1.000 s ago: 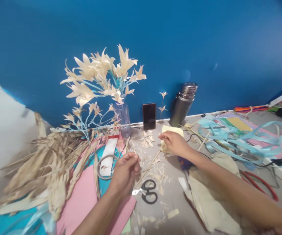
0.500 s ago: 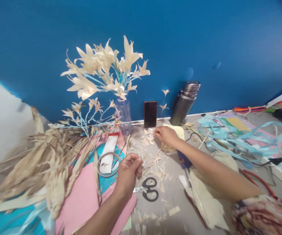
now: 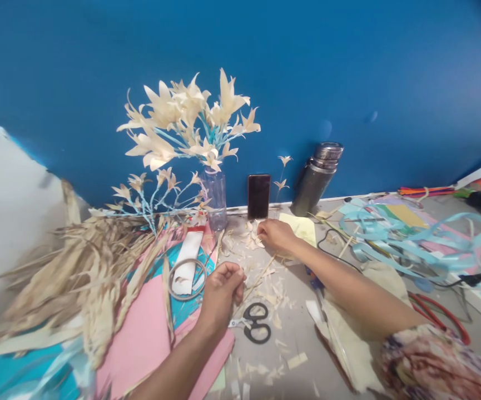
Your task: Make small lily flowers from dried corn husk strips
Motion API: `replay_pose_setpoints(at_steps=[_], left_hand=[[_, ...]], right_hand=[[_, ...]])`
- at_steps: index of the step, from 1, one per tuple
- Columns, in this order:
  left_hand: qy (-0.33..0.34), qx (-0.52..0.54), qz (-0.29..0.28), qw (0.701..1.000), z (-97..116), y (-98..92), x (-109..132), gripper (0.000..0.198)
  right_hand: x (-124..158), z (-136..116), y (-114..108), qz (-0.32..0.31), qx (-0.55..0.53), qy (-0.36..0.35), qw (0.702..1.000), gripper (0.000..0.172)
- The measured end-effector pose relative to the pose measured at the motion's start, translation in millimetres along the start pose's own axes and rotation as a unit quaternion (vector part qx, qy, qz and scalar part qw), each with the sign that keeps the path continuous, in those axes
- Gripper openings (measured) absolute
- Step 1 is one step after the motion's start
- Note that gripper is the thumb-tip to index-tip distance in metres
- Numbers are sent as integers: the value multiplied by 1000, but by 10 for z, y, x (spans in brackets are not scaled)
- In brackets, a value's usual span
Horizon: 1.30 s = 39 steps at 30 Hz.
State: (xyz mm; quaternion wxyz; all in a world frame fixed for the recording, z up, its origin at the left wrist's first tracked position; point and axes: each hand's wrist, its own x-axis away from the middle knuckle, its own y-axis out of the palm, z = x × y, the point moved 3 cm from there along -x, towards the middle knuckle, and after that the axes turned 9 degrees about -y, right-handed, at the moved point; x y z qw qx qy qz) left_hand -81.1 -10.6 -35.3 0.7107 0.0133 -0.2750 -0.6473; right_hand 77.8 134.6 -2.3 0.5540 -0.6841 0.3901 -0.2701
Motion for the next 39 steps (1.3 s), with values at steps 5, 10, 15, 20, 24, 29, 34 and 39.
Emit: replay_pose_setpoints(at_steps=[5,10,15,20,24,29,34,39], left_hand=[[1,-3,0,1000,14,1,7,28],[1,4,-7,1000,43,32,43,29],[-2,24,-28,999,92,57,70,29],[7,32,-31,999,130,49,76,26],[1,45,-34,998,98,59,75,29],[16,33,-40,999,80,73,72,31],[18,27,-40,999,105,73,87,31],[22,36,-33,999,107,69,83,29]], right_hand=[[24,29,-82,55,-7,-1,998,11],[44,53,-118,138,-39,-7,990,14],[22,38,-146,177,-88,-3,980,22],[172,-22,-154,139,-89,-13,986,21],[309,-143,-73,64,-62,-51,995,13],[303,-257,47,28,-39,-46,998,9],[268,-251,87,39,-61,-39,997,9],[236,-114,20,66,-124,-28,990,14]])
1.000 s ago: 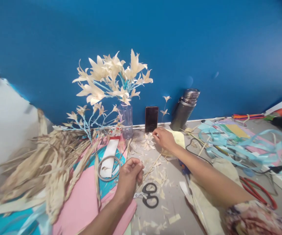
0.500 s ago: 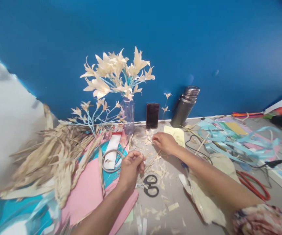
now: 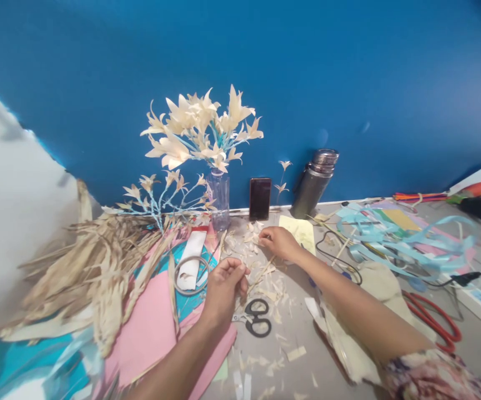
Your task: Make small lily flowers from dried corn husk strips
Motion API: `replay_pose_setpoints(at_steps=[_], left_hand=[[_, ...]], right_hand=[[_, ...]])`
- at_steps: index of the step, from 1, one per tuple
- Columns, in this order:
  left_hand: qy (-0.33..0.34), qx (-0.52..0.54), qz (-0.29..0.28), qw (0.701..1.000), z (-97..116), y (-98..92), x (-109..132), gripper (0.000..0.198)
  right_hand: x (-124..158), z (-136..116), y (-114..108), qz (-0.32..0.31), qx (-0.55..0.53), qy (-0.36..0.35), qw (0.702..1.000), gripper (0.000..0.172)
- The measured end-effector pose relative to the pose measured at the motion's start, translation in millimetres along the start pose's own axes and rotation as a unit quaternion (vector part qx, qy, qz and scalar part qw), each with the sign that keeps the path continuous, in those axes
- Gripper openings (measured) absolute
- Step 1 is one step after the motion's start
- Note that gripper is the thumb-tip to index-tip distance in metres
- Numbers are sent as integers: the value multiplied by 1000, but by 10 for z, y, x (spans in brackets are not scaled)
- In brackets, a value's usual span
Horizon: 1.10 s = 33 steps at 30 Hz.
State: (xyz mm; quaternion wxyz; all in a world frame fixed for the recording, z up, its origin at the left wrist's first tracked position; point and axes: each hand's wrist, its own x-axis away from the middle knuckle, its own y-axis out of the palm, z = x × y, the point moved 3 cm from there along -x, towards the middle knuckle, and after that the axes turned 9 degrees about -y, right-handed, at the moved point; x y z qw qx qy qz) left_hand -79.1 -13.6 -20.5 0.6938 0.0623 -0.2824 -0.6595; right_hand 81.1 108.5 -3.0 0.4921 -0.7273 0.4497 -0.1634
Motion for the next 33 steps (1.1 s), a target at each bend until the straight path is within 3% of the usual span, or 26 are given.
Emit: replay_pose_setpoints(at_steps=[4,9,13,17,22,25,29,33], left_hand=[[-3,5,-10,1000,48,17,4,29],[7,23,12,1000,225,31,57,32],[18,0,1,1000,318,71,106,29],[15,-63,-3,998,330,94,152,26],[7,-115,-9,993,298,71,152,25],[2,-101,-27,995,261,66,126,27],[-25,-10,-52,998,218,90,103,32],[-38,82,-58,994,227,103,98,36]], right_hand=[[42,-64,-142,9,-72,-1,997,19],[338,-481,-290,-17,-234,-43,971,20],[513,-735,-352,-35,-161,-104,981,10],[541,-773,-330,-57,-133,-124,982,10],[550,-688,-272,-65,-232,-62,969,7],[565,-630,-232,-56,-325,-30,944,12],[576,-552,-164,-33,-480,1,877,15],[592,-507,-67,-22,-549,38,835,16]])
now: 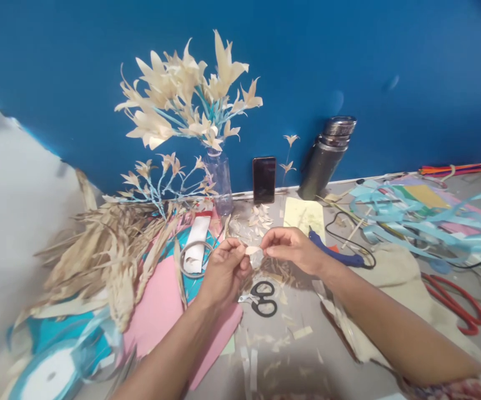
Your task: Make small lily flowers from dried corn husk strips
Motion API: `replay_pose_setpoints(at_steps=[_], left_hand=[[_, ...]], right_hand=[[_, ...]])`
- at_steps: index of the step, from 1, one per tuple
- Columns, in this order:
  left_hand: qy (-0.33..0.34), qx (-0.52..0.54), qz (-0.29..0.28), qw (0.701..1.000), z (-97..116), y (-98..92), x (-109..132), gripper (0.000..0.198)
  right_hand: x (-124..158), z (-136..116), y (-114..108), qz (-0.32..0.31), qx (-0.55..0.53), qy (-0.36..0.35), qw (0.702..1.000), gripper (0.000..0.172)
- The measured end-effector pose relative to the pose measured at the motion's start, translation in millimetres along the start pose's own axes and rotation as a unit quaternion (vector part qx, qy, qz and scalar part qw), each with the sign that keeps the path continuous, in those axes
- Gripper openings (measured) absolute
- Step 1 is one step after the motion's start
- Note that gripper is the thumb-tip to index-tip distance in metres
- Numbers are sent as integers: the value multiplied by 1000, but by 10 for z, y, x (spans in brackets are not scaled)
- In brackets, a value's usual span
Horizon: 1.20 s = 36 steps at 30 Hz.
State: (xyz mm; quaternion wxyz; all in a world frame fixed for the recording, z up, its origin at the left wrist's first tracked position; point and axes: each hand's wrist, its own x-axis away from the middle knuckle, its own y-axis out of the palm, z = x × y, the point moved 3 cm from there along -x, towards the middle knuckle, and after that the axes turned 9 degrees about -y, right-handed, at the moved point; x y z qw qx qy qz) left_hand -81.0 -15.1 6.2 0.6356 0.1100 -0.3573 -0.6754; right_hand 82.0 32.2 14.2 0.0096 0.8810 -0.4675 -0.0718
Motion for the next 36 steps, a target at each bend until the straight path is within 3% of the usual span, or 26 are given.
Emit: replay_pose_setpoints(at_steps=[5,10,16,21,28,36], left_hand=[[3,18,-1,1000,-12,-5,-8,35],[50,-48,29,997,-56,-4,9,29],[63,-81,40,994,-70,-22,11,25],[74,-133,73,986,-23,-59,15,23],[63,-152,50,985,18,7,46,30],[39,-258,46,964,48,30,69,18]], right_hand=[[37,54,137,9,-35,19,999,25],[54,15,288,32,-76,0,997,24],[25,104,211,99,-95,14,990,25],[9,110,162,120,-129,20,984,28],[22,107,137,81,-115,23,990,24],[38,66,124,46,-102,43,993,22]])
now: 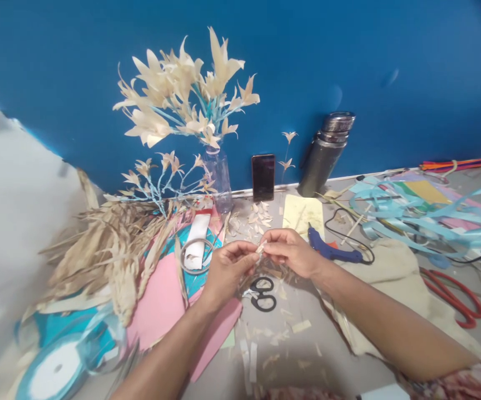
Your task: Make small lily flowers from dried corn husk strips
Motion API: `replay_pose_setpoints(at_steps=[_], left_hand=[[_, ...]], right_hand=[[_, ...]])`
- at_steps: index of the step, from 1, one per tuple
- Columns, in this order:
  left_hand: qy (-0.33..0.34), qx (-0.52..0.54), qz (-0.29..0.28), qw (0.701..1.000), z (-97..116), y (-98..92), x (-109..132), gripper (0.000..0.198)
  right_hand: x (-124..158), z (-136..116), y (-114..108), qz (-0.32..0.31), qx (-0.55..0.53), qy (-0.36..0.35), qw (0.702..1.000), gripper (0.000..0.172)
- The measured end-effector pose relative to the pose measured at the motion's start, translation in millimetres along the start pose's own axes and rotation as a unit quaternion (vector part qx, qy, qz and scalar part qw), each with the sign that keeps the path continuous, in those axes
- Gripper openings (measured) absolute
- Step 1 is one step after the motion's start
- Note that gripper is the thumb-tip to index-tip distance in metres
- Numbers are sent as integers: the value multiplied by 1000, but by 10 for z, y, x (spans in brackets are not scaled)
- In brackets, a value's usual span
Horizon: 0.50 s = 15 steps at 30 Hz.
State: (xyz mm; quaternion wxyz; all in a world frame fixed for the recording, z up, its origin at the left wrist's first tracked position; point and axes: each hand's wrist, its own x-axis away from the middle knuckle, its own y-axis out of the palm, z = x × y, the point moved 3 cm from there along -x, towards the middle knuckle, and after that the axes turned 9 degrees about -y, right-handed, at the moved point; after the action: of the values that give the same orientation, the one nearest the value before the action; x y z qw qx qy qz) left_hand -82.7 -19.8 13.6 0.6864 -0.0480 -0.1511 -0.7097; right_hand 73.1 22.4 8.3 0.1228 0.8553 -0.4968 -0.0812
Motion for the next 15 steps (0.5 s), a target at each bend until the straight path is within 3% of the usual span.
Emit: replay_pose_setpoints(at_steps=[6,11,15], left_hand=[[-2,-27,-25,999,-26,11,11,22],[-37,63,-65,995,-121,29,-19,27],[-35,113,-59,991,-188,24,-51,27]], right_hand=[[-1,-14,-35,-7,28,-3,1000,20],[9,-7,-6,-22,13,-3,1000,24],[24,-25,41,-5,46,-45,998,28]])
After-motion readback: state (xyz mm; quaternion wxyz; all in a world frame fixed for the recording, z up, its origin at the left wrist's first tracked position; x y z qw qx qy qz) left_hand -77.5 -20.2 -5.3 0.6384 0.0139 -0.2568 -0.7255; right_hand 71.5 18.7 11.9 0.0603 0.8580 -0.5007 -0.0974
